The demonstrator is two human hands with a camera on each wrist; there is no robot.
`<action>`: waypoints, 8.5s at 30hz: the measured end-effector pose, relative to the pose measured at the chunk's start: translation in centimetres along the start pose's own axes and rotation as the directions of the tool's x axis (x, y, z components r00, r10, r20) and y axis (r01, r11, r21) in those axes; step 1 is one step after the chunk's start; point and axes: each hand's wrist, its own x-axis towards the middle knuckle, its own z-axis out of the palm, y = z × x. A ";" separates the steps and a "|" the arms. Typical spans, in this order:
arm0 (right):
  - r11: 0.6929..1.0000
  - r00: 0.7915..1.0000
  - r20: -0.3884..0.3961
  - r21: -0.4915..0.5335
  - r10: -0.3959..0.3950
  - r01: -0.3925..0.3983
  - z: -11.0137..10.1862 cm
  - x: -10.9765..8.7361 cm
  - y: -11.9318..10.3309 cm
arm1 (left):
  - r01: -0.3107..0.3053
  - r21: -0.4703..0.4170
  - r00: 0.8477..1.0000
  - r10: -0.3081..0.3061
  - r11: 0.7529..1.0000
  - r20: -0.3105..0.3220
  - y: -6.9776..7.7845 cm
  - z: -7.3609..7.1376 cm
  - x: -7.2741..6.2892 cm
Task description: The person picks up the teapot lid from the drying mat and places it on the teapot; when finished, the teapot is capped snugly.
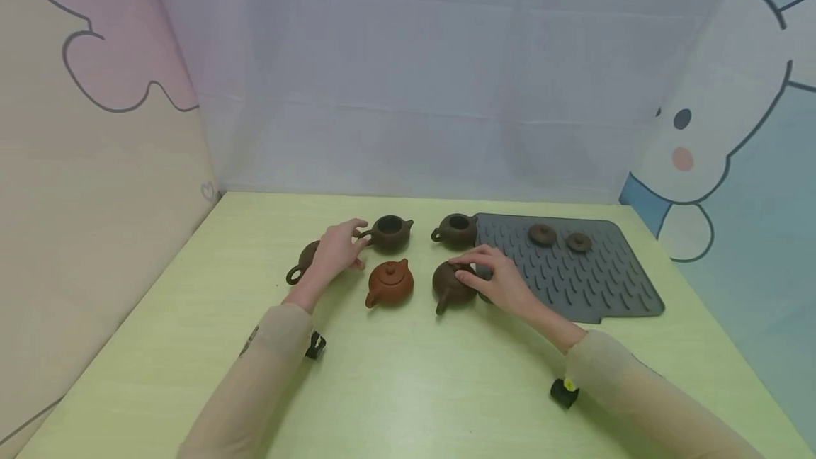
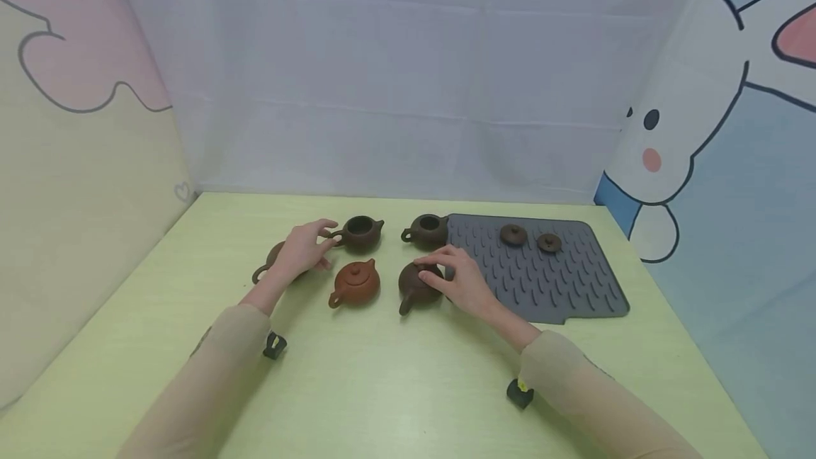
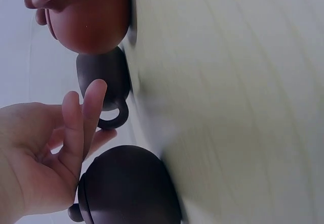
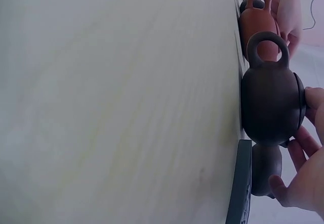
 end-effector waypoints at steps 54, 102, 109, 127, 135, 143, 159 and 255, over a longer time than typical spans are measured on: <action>0.999 0.997 0.051 0.012 0.051 -0.052 -0.7 0.3 -0.5 | 0.081 -0.163 0.996 -0.076 0.983 0.040 1.1 1.9 0.6; 0.939 0.966 0.020 -0.238 0.259 -0.247 -13.8 1.9 9.7 | 0.119 -0.226 0.991 -0.103 0.967 0.084 1.4 1.9 0.7; 0.888 0.941 0.072 -0.363 0.330 -0.283 -13.9 2.2 10.7 | 0.124 -0.224 0.991 -0.107 0.967 0.085 1.4 1.8 0.8; 0.860 0.925 0.003 -0.370 0.380 -0.352 -13.3 2.8 11.2 | 0.124 -0.226 0.991 -0.109 0.966 0.077 1.1 2.2 0.8; 0.882 0.936 -0.014 -0.330 0.353 -0.338 -13.1 3.9 10.5 | 0.123 -0.224 0.992 -0.110 0.967 0.069 1.1 2.2 0.9; 0.906 0.952 -0.037 -0.299 0.304 -0.301 -12.8 5.8 9.4 | 0.124 -0.210 0.991 -0.113 0.970 0.065 0.9 2.3 1.0; 0.949 0.973 -0.077 -0.218 0.218 -0.229 -9.9 9.5 5.7 | 0.115 -0.208 0.992 -0.102 0.971 0.074 0.9 2.6 1.0; 0.983 0.969 0.166 -0.035 0.181 -0.178 5.6 15.8 -3.0 | 0.088 -0.143 0.994 -0.078 0.986 0.076 1.6 1.9 0.8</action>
